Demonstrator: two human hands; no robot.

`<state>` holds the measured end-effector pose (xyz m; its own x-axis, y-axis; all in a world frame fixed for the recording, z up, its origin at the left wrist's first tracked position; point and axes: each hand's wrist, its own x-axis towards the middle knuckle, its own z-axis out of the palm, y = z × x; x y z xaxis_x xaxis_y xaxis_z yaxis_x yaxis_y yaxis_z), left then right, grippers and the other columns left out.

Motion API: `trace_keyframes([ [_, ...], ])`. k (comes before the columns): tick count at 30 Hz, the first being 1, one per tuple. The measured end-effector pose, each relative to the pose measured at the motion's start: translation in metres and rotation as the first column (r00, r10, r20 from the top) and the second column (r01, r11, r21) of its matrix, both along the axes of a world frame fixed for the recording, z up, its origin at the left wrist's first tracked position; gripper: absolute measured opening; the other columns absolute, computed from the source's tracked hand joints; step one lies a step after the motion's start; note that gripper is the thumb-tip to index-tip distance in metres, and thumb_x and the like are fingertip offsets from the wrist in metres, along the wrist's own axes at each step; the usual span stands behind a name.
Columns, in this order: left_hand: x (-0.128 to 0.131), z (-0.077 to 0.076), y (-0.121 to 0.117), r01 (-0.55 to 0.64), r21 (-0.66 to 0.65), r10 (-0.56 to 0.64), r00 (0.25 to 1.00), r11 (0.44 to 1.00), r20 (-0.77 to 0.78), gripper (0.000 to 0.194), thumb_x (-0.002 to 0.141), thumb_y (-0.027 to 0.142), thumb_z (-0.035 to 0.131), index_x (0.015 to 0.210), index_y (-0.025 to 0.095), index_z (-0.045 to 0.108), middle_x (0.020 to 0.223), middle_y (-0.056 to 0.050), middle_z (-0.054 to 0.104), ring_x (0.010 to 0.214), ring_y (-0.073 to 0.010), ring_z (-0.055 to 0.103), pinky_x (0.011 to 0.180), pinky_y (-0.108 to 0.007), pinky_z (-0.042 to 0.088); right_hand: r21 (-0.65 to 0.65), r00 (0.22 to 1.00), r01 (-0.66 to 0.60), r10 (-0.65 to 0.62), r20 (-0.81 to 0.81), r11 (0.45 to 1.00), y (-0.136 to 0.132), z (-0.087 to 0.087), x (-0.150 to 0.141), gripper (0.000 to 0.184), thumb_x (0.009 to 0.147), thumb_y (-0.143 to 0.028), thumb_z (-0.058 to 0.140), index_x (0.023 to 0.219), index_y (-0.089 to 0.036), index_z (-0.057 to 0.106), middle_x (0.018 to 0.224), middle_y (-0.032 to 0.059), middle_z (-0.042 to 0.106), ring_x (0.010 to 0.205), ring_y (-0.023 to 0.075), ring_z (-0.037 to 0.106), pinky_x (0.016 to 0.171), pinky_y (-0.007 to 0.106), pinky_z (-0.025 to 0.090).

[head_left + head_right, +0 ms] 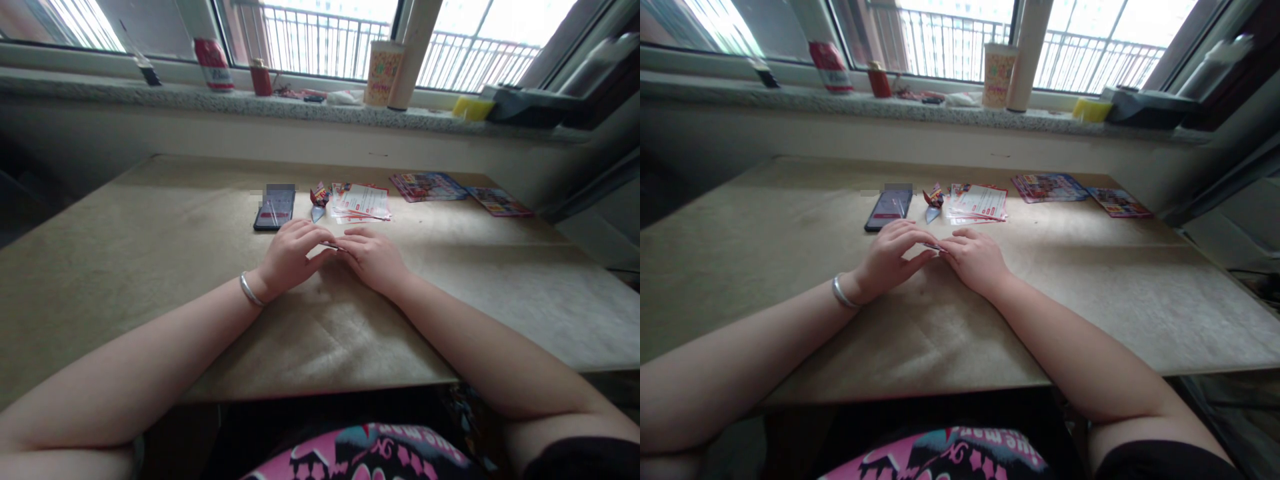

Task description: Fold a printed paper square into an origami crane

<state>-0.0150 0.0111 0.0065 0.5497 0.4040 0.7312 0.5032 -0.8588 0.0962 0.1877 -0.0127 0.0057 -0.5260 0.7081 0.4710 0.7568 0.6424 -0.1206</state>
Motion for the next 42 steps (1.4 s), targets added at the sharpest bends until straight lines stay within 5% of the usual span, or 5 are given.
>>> trace_keyframes([
  [28,-0.002,0.002,0.002,0.046,-0.014,-0.045,0.995,0.999,0.084,0.018,0.089,0.034,0.061,0.077,0.021,0.064,0.078,0.000,0.071,0.074,-0.0133,0.063,0.096,-0.037,0.045,-0.001,0.994,-0.096,0.096,-0.058,0.995,0.002,0.003,0.003,0.030,0.097,-0.028,0.045,0.113,-0.023,0.069,0.113,0.0023,0.072,0.107,0.0197,0.060,0.094,0.034,0.048],
  [42,0.002,0.001,-0.003,0.031,0.066,-0.035,0.998,0.997,0.060,0.007,0.087,0.023,0.060,0.080,0.021,0.060,0.080,0.003,0.069,0.075,-0.0115,0.062,0.098,-0.035,0.044,0.114,0.945,-0.088,0.119,-0.305,0.990,-0.007,0.004,-0.005,0.007,0.085,-0.019,0.054,0.081,-0.023,0.058,0.089,0.0026,0.069,0.086,0.0178,0.060,0.082,0.032,0.048],
])
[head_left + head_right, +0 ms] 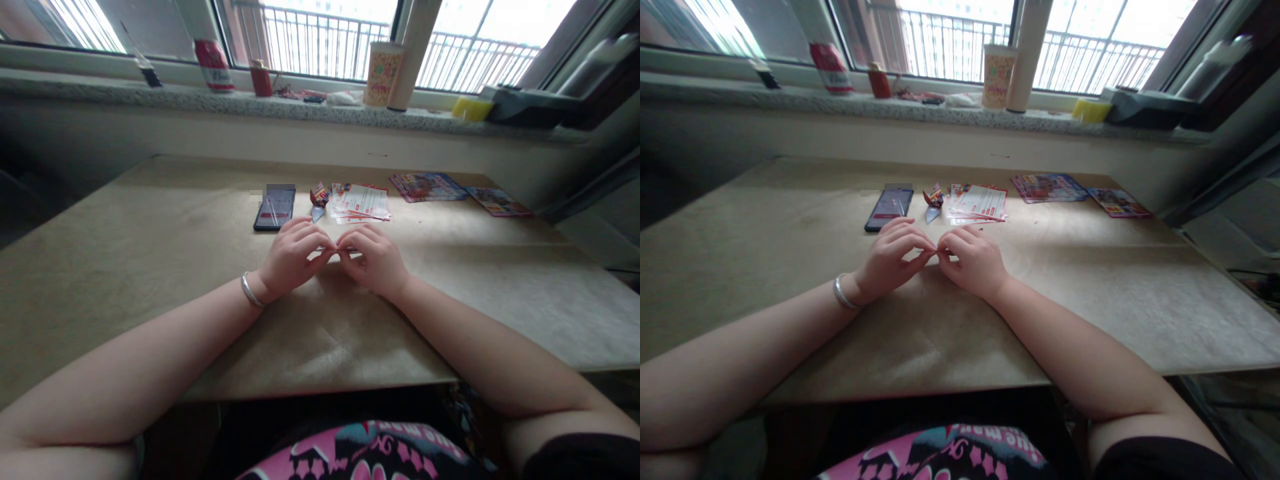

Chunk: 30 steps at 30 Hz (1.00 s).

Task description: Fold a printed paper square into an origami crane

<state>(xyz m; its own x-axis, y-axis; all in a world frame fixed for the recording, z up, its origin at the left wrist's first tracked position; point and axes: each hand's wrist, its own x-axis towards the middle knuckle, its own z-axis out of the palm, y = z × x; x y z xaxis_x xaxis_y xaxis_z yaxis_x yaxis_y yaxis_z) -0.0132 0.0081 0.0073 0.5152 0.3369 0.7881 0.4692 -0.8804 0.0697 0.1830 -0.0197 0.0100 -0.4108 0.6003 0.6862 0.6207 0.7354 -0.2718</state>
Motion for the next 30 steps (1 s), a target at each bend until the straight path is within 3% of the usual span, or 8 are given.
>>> trace_keyframes([
  [4,0.002,0.003,-0.004,-0.011,-0.009,0.011,0.997,1.000,-0.076,0.008,0.086,0.019,0.054,0.079,0.021,0.056,0.081,0.002,0.068,0.075,-0.0120,0.061,0.100,-0.036,0.043,0.027,0.999,-0.039,0.039,0.000,0.999,0.002,0.000,0.000,0.009,0.078,-0.014,0.057,0.076,-0.023,0.056,0.082,0.0015,0.067,0.082,0.0175,0.058,0.078,0.031,0.048],
  [11,-0.001,0.002,0.000,-0.012,-0.022,0.011,0.999,1.000,-0.030,0.007,0.083,0.015,0.052,0.080,0.021,0.050,0.078,0.001,0.064,0.073,-0.0133,0.058,0.097,-0.037,0.046,-0.012,1.000,0.016,-0.016,0.000,1.000,0.001,0.003,0.005,0.009,0.081,-0.016,0.054,0.075,-0.022,0.055,0.077,0.0017,0.066,0.079,0.0177,0.058,0.076,0.031,0.048],
  [20,-0.006,-0.002,0.004,0.006,-0.118,-0.005,1.000,0.993,0.010,0.003,0.087,0.022,0.057,0.085,0.020,0.057,0.086,-0.002,0.068,0.084,-0.0157,0.062,0.090,-0.034,0.048,0.028,1.000,0.015,-0.014,-0.026,1.000,0.005,0.001,0.010,0.008,0.084,-0.017,0.056,0.080,-0.022,0.061,0.082,0.0024,0.068,0.083,0.0178,0.059,0.079,0.032,0.047],
  [26,-0.005,-0.002,0.006,0.024,-0.098,-0.019,0.999,0.995,0.049,0.006,0.088,0.022,0.059,0.082,0.020,0.059,0.083,0.000,0.069,0.081,-0.0150,0.062,0.090,-0.034,0.048,0.088,1.000,-0.005,0.005,-0.004,0.996,0.004,0.002,0.009,0.011,0.086,-0.017,0.055,0.086,-0.023,0.064,0.086,0.0023,0.068,0.085,0.0177,0.058,0.081,0.032,0.048],
  [30,-0.004,-0.005,0.007,0.003,-0.173,0.005,0.999,0.985,0.046,0.010,0.086,0.027,0.063,0.092,0.020,0.061,0.090,-0.003,0.069,0.086,-0.0165,0.063,0.084,-0.033,0.049,0.124,0.999,0.039,-0.037,-0.021,0.992,0.004,0.002,0.009,0.011,0.087,-0.019,0.057,0.085,-0.024,0.067,0.085,0.0031,0.065,0.085,0.0180,0.057,0.080,0.034,0.047],
])
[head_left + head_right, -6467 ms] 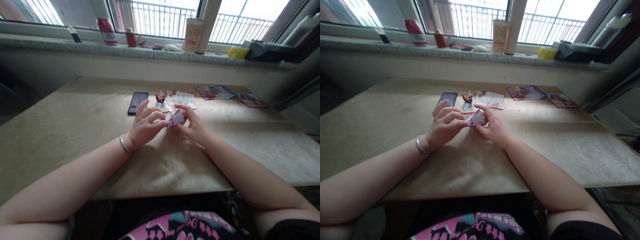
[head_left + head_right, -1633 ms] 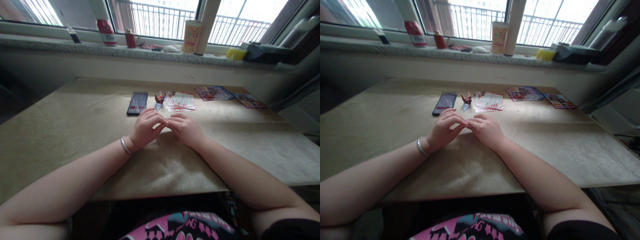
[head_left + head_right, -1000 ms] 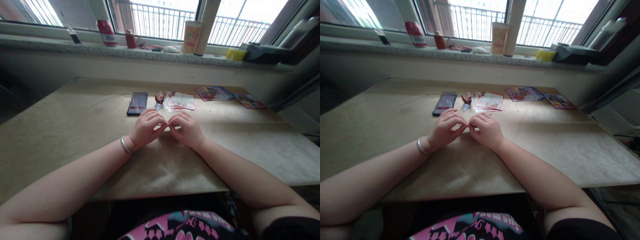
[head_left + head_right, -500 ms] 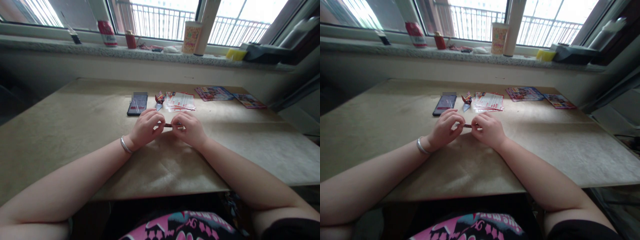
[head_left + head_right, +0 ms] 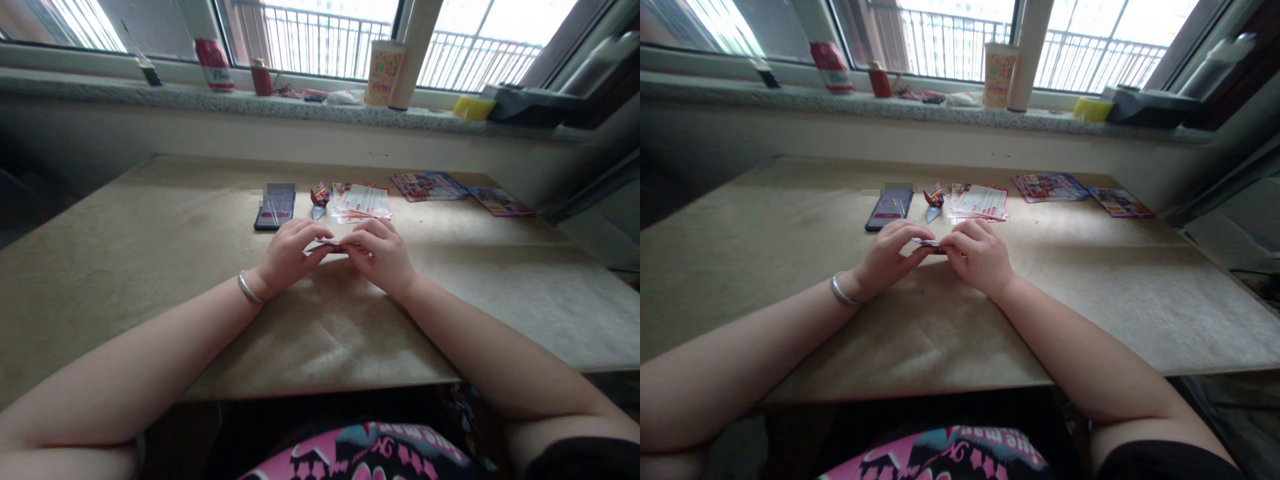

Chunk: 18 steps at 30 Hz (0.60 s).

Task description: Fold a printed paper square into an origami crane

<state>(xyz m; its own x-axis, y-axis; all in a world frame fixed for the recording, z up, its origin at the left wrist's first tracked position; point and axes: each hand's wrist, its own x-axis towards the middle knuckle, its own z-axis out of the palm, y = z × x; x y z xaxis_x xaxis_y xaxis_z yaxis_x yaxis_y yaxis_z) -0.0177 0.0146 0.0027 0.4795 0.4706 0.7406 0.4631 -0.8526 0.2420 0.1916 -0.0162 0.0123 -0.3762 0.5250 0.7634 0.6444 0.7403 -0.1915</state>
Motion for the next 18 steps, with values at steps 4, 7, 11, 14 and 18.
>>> trace_keyframes([
  [4,0.001,-0.002,0.002,-0.048,-0.116,0.050,0.999,0.992,0.019,0.023,0.084,0.027,0.065,0.104,0.019,0.059,0.098,-0.004,0.067,0.091,-0.0173,0.064,0.084,-0.032,0.051,-0.071,0.992,-0.008,0.000,-0.124,0.997,0.001,-0.001,0.002,0.010,0.089,-0.021,0.056,0.086,-0.024,0.066,0.083,0.0022,0.061,0.084,0.0171,0.057,0.078,0.034,0.048],
  [7,0.000,-0.003,0.003,-0.065,-0.204,0.078,0.995,0.977,0.057,0.028,0.082,0.025,0.066,0.108,0.018,0.056,0.105,-0.005,0.065,0.098,-0.0186,0.063,0.089,-0.033,0.051,-0.124,0.966,-0.014,-0.019,-0.258,0.992,0.002,-0.002,0.004,0.007,0.088,-0.022,0.057,0.088,-0.024,0.064,0.085,0.0019,0.060,0.081,0.0155,0.057,0.071,0.031,0.050],
  [11,-0.001,-0.007,0.007,-0.022,-0.348,0.091,0.978,0.937,0.185,0.040,0.080,0.030,0.069,0.113,0.019,0.051,0.107,-0.006,0.062,0.097,-0.0182,0.063,0.089,-0.035,0.052,-0.198,0.916,-0.021,-0.061,-0.396,0.980,0.005,-0.004,0.005,0.003,0.087,-0.025,0.057,0.088,-0.023,0.059,0.087,0.0011,0.058,0.080,0.0138,0.057,0.059,0.025,0.049],
  [14,-0.002,-0.009,0.009,0.068,-0.430,0.056,0.962,0.900,0.268,0.045,0.078,0.033,0.072,0.114,0.019,0.050,0.105,-0.005,0.061,0.092,-0.0164,0.062,0.088,-0.035,0.052,-0.293,0.853,-0.068,-0.097,-0.513,0.954,0.009,-0.008,0.004,0.009,0.089,-0.032,0.055,0.089,-0.023,0.053,0.087,-0.0005,0.056,0.077,0.0125,0.057,0.057,0.023,0.050],
  [18,-0.002,-0.010,0.010,0.095,-0.472,0.063,0.949,0.877,0.307,0.051,0.076,0.035,0.074,0.117,0.020,0.048,0.106,-0.006,0.061,0.092,-0.0163,0.061,0.089,-0.037,0.051,-0.387,0.780,-0.141,-0.138,-0.610,0.911,0.015,-0.014,0.004,0.018,0.089,-0.040,0.054,0.088,-0.024,0.046,0.081,-0.0019,0.053,0.070,0.0109,0.054,0.051,0.021,0.045],
])
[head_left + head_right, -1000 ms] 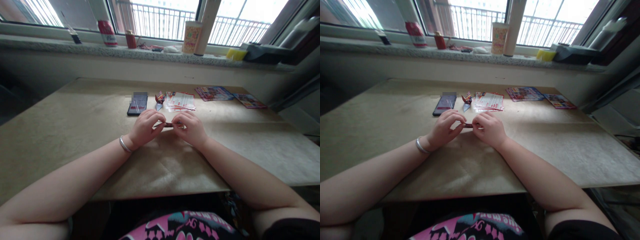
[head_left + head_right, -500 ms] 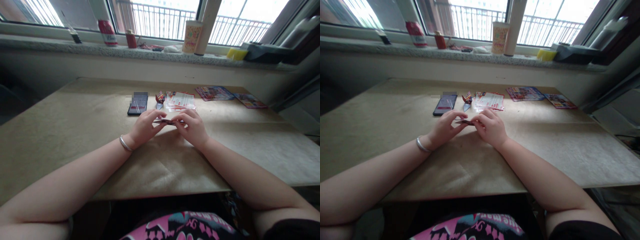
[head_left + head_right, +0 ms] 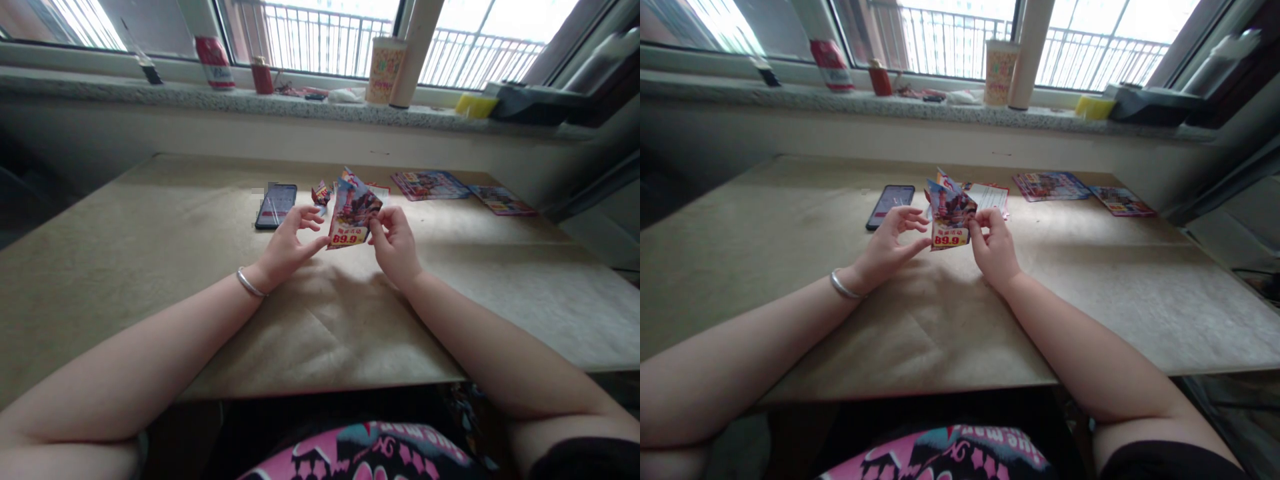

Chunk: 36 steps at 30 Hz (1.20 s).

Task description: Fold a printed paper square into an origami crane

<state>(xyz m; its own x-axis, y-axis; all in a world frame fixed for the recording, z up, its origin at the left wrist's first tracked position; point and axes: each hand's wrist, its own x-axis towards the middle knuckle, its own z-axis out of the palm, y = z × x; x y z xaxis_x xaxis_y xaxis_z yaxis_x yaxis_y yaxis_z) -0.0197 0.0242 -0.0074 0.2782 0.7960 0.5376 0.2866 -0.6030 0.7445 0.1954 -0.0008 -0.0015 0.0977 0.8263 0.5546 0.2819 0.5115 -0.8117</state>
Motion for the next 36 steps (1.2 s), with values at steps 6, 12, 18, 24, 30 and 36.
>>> trace_keyframes([
  [6,0.002,0.003,-0.002,0.138,-0.198,-0.146,0.989,0.970,-0.027,0.052,0.077,0.040,0.072,0.120,0.017,0.051,0.105,-0.009,0.065,0.096,-0.0191,0.064,0.086,-0.037,0.053,-0.162,0.980,-0.052,0.019,-0.199,0.985,0.013,-0.006,0.001,0.031,0.083,-0.048,0.059,0.080,-0.024,0.039,0.068,-0.0054,0.048,0.053,0.0068,0.044,0.044,0.019,0.034],
  [12,0.002,0.003,-0.002,0.051,-0.166,-0.067,0.994,0.985,-0.088,0.046,0.078,0.039,0.070,0.117,0.019,0.056,0.101,-0.006,0.066,0.094,-0.0188,0.063,0.082,-0.033,0.052,-0.294,0.899,-0.295,0.160,-0.408,0.909,0.015,-0.006,-0.004,0.043,0.075,-0.057,0.067,0.081,-0.025,0.039,0.068,-0.0076,0.055,0.050,0.0064,0.052,0.048,0.021,0.049],
  [18,0.001,-0.004,0.007,0.050,-0.179,-0.040,0.998,0.983,0.058,0.063,0.074,0.041,0.073,0.125,0.017,0.046,0.107,-0.009,0.063,0.088,-0.0168,0.064,0.075,-0.031,0.054,-0.344,0.821,-0.486,0.285,-0.495,0.803,0.007,-0.002,-0.009,0.039,0.077,-0.053,0.068,0.085,-0.023,0.044,0.086,-0.0017,0.067,0.075,0.0117,0.068,0.072,0.031,0.060],
  [24,0.003,0.002,0.002,0.198,-0.300,-0.193,0.980,0.933,0.049,0.045,0.081,0.049,0.066,0.108,0.014,0.065,0.105,-0.012,0.072,0.095,-0.0241,0.067,0.084,-0.037,0.054,-0.412,0.844,-0.498,0.318,-0.431,0.763,0.002,-0.003,-0.012,0.033,0.079,-0.048,0.066,0.094,-0.024,0.050,0.096,0.0014,0.066,0.080,0.0130,0.067,0.067,0.028,0.059],
  [30,0.000,-0.002,0.002,0.026,-0.202,-0.038,0.998,0.979,-0.058,0.041,0.085,0.042,0.060,0.112,0.012,0.063,0.105,-0.013,0.071,0.089,-0.0216,0.066,0.080,-0.036,0.055,-0.410,0.938,-0.330,0.248,-0.240,0.850,0.006,-0.005,-0.007,0.032,0.080,-0.048,0.059,0.099,-0.024,0.048,0.095,0.0014,0.065,0.075,0.0115,0.063,0.057,0.022,0.051],
  [36,0.000,-0.002,0.001,-0.036,-0.065,0.026,0.988,0.997,-0.154,0.031,0.086,0.033,0.056,0.107,0.012,0.063,0.102,-0.012,0.069,0.087,-0.0195,0.065,0.075,-0.032,0.055,-0.298,0.976,-0.188,0.143,-0.167,0.936,0.010,-0.006,-0.002,0.033,0.075,-0.048,0.062,0.095,-0.024,0.050,0.083,-0.0007,0.062,0.077,0.0139,0.060,0.056,0.023,0.049],
])
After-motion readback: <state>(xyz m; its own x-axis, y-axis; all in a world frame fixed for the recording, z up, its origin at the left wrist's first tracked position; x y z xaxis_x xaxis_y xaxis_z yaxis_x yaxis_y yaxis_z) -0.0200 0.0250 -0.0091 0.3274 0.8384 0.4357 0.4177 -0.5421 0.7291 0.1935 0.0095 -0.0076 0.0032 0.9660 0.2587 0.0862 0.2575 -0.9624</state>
